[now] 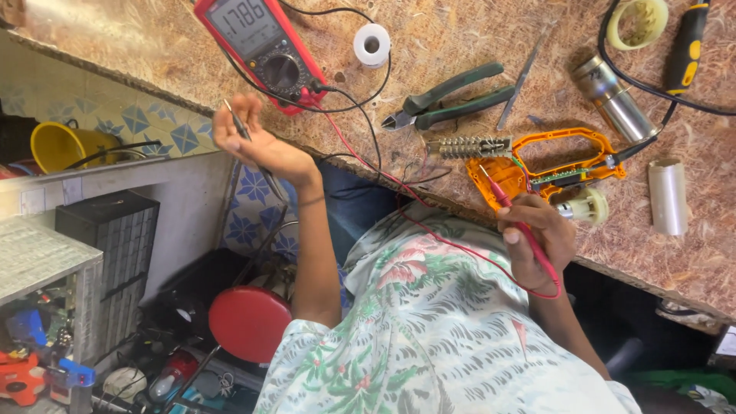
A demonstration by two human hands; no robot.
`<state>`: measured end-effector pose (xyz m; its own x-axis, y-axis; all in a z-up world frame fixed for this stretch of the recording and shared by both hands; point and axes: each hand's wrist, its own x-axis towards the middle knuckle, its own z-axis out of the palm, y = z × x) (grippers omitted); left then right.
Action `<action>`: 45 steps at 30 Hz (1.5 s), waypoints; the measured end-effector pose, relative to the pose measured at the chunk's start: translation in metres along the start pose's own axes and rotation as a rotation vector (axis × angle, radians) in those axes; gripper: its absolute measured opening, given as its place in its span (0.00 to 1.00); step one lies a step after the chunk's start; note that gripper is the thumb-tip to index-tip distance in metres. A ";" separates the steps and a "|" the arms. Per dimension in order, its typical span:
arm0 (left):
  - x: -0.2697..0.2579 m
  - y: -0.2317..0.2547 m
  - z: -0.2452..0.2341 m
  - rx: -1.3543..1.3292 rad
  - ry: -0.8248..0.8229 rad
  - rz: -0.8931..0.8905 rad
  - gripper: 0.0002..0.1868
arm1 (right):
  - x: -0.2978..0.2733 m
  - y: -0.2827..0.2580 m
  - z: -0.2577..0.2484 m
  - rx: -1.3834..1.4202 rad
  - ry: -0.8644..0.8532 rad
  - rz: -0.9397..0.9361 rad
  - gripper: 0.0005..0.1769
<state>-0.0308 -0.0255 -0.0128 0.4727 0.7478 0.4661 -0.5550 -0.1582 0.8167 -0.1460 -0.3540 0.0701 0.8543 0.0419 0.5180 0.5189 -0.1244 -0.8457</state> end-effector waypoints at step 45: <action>-0.128 0.101 0.024 -0.047 -0.601 -0.839 0.11 | 0.022 0.057 0.013 -0.556 -0.389 0.082 0.18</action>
<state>-0.1310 -0.1530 0.0178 0.9769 0.1583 -0.1439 0.0912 0.3008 0.9493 -0.0976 -0.3473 0.0319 0.8923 0.3512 0.2835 0.4491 -0.6285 -0.6350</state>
